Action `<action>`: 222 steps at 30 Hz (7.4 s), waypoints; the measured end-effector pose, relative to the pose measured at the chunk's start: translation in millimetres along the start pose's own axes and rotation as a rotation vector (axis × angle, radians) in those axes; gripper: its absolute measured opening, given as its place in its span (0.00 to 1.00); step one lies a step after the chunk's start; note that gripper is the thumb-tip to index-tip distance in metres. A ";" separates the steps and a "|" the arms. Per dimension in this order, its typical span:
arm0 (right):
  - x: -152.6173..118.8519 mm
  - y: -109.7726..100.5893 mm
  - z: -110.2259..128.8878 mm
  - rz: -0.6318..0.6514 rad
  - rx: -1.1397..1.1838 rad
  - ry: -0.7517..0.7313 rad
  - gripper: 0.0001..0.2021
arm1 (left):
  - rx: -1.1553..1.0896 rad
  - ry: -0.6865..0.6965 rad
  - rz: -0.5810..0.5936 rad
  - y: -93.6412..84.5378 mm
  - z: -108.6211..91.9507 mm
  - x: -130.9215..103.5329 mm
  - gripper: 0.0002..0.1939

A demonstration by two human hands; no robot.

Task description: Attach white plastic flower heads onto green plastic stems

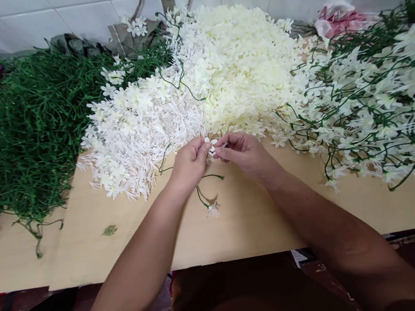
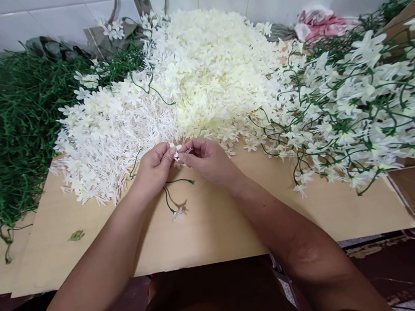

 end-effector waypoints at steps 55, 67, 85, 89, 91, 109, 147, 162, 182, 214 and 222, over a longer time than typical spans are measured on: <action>-1.1 -2.1 -1.3 -0.022 0.063 0.057 0.12 | 0.105 0.045 0.047 4.9 1.3 -0.7 0.16; -2.6 -3.1 -7.2 0.005 0.136 0.119 0.11 | 0.094 0.041 0.049 4.4 0.2 -2.7 0.16; -3.7 -2.8 -6.6 0.002 0.137 0.148 0.13 | -0.064 0.004 0.073 6.6 1.7 -1.3 0.17; -3.2 -2.3 -7.3 0.000 0.145 0.152 0.14 | -0.051 0.028 0.083 7.0 -0.4 -2.1 0.16; -3.1 -2.0 -7.0 0.000 0.154 0.149 0.15 | -0.051 0.037 0.082 6.8 -0.7 -2.2 0.16; -3.0 -3.8 -6.3 0.002 0.109 0.164 0.09 | 0.109 0.072 0.077 6.4 -2.2 -3.9 0.17; 2.6 -21.4 0.0 -0.158 -0.130 -0.038 0.07 | -0.046 0.155 -0.054 -13.6 -12.2 -4.5 0.09; -10.6 -24.9 22.0 -0.302 -0.330 -0.320 0.03 | 0.106 0.165 -0.170 -17.7 -9.7 -3.3 0.04; -20.0 -12.1 35.6 -0.363 -0.856 -0.606 0.05 | -0.053 0.133 -0.044 -7.6 -8.4 -2.5 0.03; -15.9 -10.0 31.6 -0.264 -0.646 -0.532 0.04 | -0.471 -0.075 -0.039 -5.6 4.9 2.0 0.09; -17.0 -7.8 33.2 -0.262 -0.733 -0.596 0.05 | -0.586 -0.204 -0.018 0.4 18.0 0.6 0.12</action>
Point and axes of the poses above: each hand's wrist, its own x-axis towards the middle knuckle, its own y-axis out of the palm, z = x × y, the point moved 8 cm from there along x, towards the middle knuckle, and after that the axes turned 9 degrees about -x, right-handed, at the moved point
